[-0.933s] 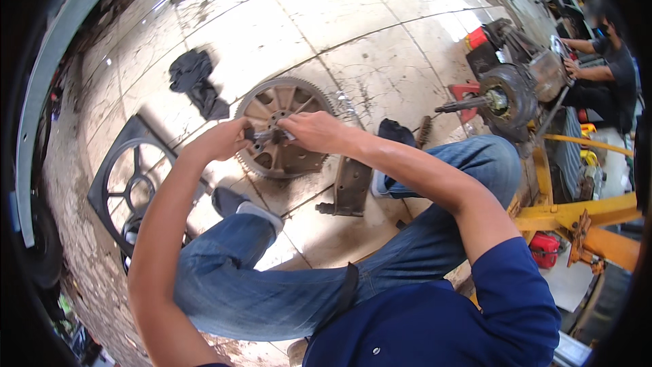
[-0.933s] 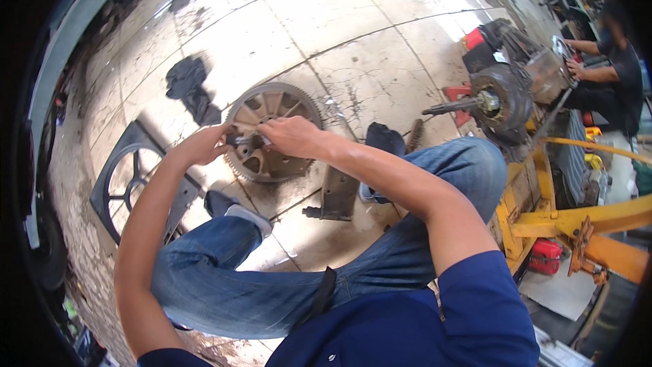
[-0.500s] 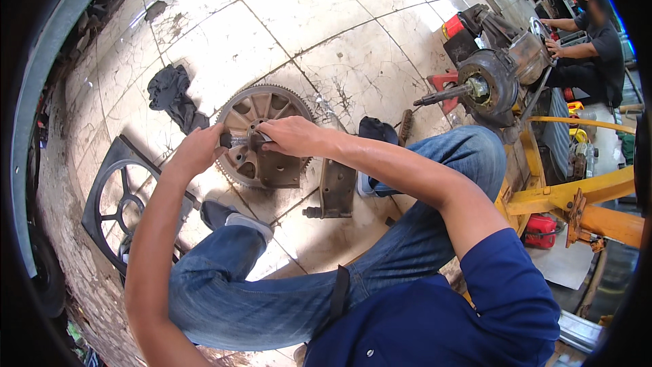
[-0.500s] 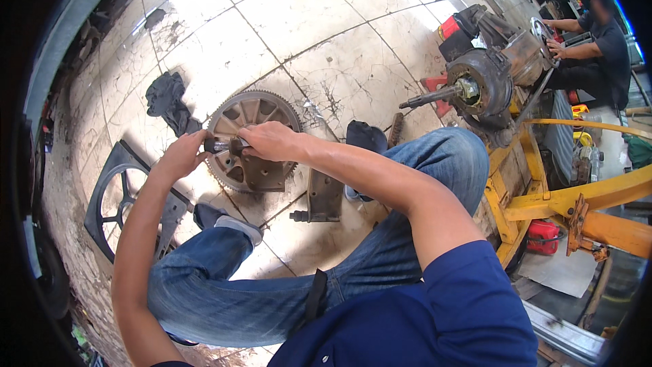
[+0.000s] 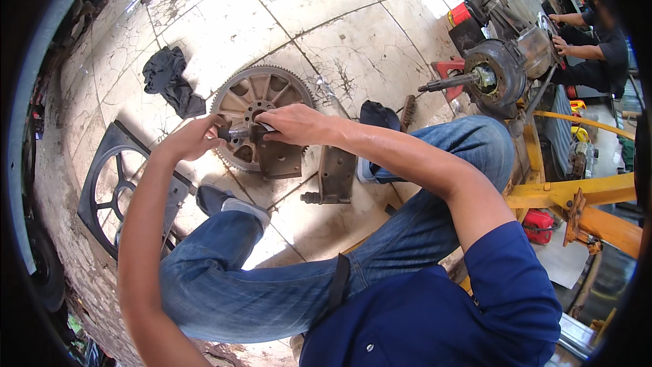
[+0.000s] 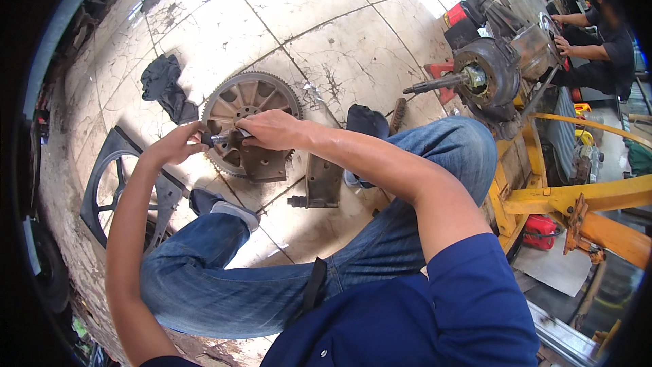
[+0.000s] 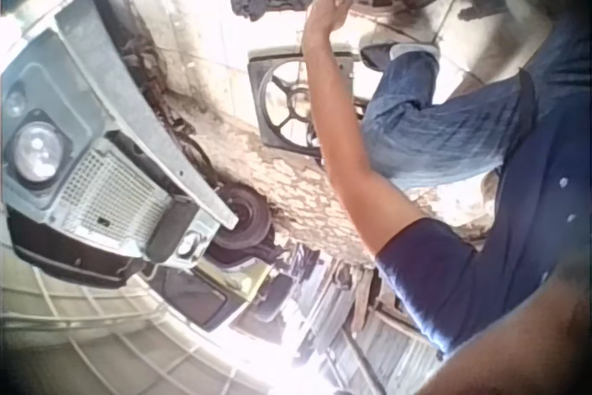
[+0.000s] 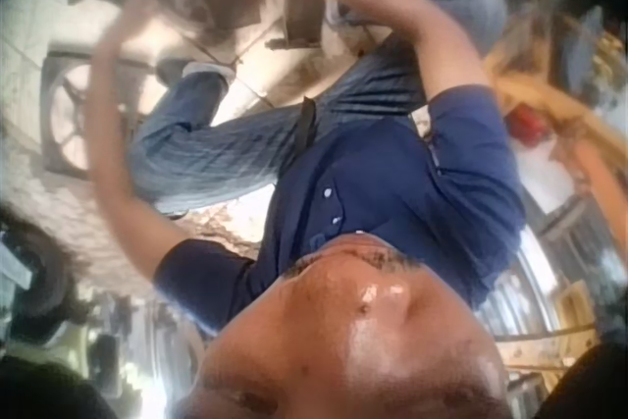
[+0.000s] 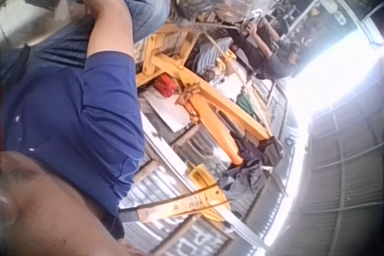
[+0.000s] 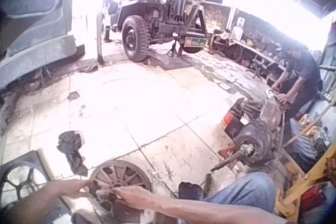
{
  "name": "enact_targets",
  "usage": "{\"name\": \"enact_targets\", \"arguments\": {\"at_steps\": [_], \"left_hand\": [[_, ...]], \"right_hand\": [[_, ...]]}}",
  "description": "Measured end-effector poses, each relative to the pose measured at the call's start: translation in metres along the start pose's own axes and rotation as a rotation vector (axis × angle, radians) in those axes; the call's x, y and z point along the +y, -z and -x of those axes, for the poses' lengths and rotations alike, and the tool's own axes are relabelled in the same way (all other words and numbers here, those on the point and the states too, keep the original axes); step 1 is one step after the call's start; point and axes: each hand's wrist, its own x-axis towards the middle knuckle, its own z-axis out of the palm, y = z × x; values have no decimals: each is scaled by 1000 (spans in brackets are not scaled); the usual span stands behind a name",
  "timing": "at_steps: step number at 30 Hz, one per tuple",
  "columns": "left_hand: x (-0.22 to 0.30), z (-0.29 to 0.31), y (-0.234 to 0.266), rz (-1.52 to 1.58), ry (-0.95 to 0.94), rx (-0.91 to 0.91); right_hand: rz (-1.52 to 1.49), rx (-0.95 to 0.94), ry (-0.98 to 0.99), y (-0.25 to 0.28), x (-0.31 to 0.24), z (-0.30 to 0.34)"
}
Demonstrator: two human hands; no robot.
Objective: The person sits on the floor and uses a sanding pad to smooth the edges of a small metal ring. They repeatedly rub the sanding pad against the ring's edges and surfaces, rotating the ring to access different areas.
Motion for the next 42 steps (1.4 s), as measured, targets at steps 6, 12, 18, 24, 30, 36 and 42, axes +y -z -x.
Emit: {"name": "enact_targets", "arguments": {"at_steps": [6, 12, 18, 24, 30, 36, 42], "left_hand": [[9, -2, -32, -145, -156, 118], [28, -6, -35, -189, 20, -166], [37, 7, 3, 240, 269, -469], [19, 12, 19, 273, 225, -335], [-79, 51, 37, -317, 115, 500], [-81, 39, 13, -344, 216, 305], [-27, 20, 13, -348, 140, 220]], "right_hand": [[-41, 6, -20, -9, 5, 10], [-91, -80, 30, -8, 7, 15], [-112, -53, 94, 6, 1, 7], [-100, -54, 36, 13, -7, -10], [-55, -26, -185, 15, 25, 7], [-132, -64, -336, -1, 51, 15], [-93, -19, -393, -23, 69, -7]]}}
